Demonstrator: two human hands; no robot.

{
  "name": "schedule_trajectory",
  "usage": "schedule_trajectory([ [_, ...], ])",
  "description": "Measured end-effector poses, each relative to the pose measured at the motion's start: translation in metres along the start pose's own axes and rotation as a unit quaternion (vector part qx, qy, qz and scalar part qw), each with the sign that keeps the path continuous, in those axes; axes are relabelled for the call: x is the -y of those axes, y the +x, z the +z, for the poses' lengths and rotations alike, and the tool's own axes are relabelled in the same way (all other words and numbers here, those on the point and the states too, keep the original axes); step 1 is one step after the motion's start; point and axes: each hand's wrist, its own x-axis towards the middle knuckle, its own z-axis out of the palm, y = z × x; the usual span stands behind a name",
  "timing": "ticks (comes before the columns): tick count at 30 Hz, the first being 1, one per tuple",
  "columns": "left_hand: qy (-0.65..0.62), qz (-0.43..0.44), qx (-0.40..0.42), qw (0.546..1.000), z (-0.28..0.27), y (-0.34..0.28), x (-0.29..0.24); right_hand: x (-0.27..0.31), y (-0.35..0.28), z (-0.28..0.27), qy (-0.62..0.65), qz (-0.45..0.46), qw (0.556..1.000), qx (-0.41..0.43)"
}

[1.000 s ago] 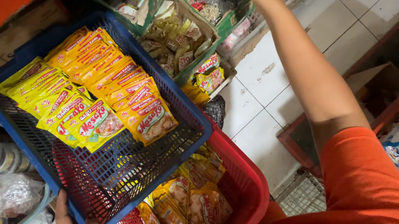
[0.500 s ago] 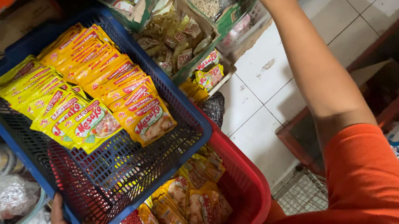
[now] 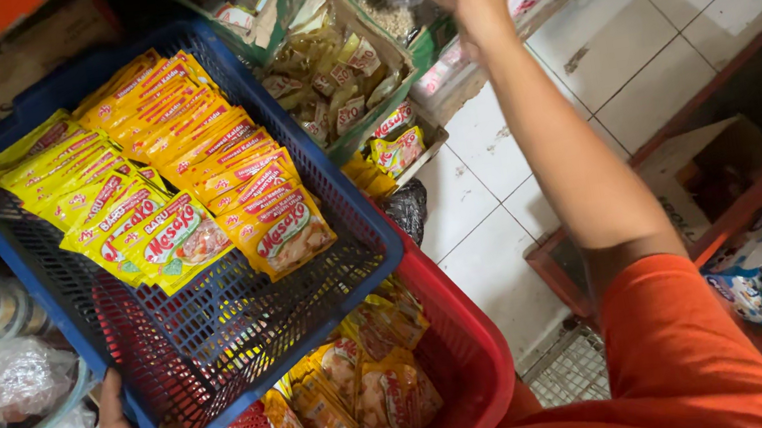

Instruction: The person organizes and sorts seasoning sachets by hand into colored plastic baskets on a shelf, arranging them into stacks.

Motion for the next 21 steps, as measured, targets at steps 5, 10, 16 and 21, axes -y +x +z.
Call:
schedule_trajectory([
  [5, 0.026, 0.037, 0.006, 0.999, -0.003, 0.000, 0.003, -0.030, -0.016, 0.014, -0.109, -0.037, 0.993, 0.013],
  [10, 0.009, 0.023, 0.011, 1.000, -0.004, 0.000, 0.005, -0.068, -0.020, 0.009, -0.390, -0.204, 0.891, 0.113],
  [16, -0.015, 0.008, 0.019, 1.000, -0.003, 0.001, 0.000, -0.066, -0.007, 0.014, -0.368, -0.096, 0.917, 0.116],
  [21, 0.001, 0.025, 0.022, 0.999, -0.005, 0.002, 0.001, -0.028, -0.027, 0.009, 0.009, 0.084, 0.995, 0.051],
])
